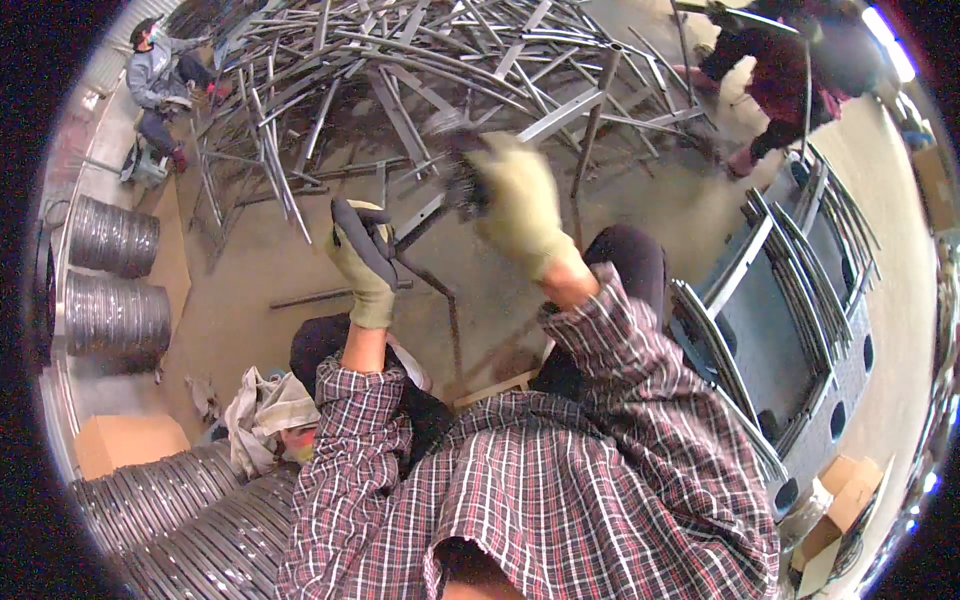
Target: Picking up metal rods from a pile, scrubbing them with a steel wool pad, and wiping them clean with a cloth.
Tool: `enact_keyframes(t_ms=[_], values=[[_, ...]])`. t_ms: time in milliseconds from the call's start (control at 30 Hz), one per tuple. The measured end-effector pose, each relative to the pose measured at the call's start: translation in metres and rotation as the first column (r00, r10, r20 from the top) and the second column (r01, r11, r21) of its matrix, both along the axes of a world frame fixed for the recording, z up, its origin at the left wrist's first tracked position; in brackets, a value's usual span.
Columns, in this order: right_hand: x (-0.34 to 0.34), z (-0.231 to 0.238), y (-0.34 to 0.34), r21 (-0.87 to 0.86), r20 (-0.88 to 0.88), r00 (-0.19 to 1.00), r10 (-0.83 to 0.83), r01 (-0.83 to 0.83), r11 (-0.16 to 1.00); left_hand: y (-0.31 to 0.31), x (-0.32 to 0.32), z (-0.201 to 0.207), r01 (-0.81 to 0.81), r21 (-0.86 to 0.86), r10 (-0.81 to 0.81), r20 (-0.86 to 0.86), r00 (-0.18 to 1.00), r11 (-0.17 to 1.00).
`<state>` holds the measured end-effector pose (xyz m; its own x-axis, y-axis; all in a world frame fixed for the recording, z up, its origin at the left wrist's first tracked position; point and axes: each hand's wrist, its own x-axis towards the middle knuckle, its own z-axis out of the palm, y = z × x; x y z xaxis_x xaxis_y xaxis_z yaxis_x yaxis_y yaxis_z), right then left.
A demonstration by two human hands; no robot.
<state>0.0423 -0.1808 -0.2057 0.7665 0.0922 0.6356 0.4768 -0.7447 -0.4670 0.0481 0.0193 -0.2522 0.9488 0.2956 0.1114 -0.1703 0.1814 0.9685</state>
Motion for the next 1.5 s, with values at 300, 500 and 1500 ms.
enact_keyframes(t_ms=[300,500,1500], values=[[0.067,0.015,-0.061,-0.683,-0.581,0.808,-0.093,-0.423,0.595,-0.033,-0.046,0.000,0.031,0.044,-0.035,0.111,0.993,0.999],[0.040,0.016,-0.064,-0.741,-0.532,0.816,-0.226,-0.320,0.590,-0.037,-0.062,-0.013,-0.042,0.054,0.036,0.106,0.994,0.998],[-0.354,-0.331,-0.169,-0.584,-0.810,0.022,-0.586,0.059,0.809,0.013,0.018,0.012,0.135,0.063,-0.145,0.198,0.969,0.989]])
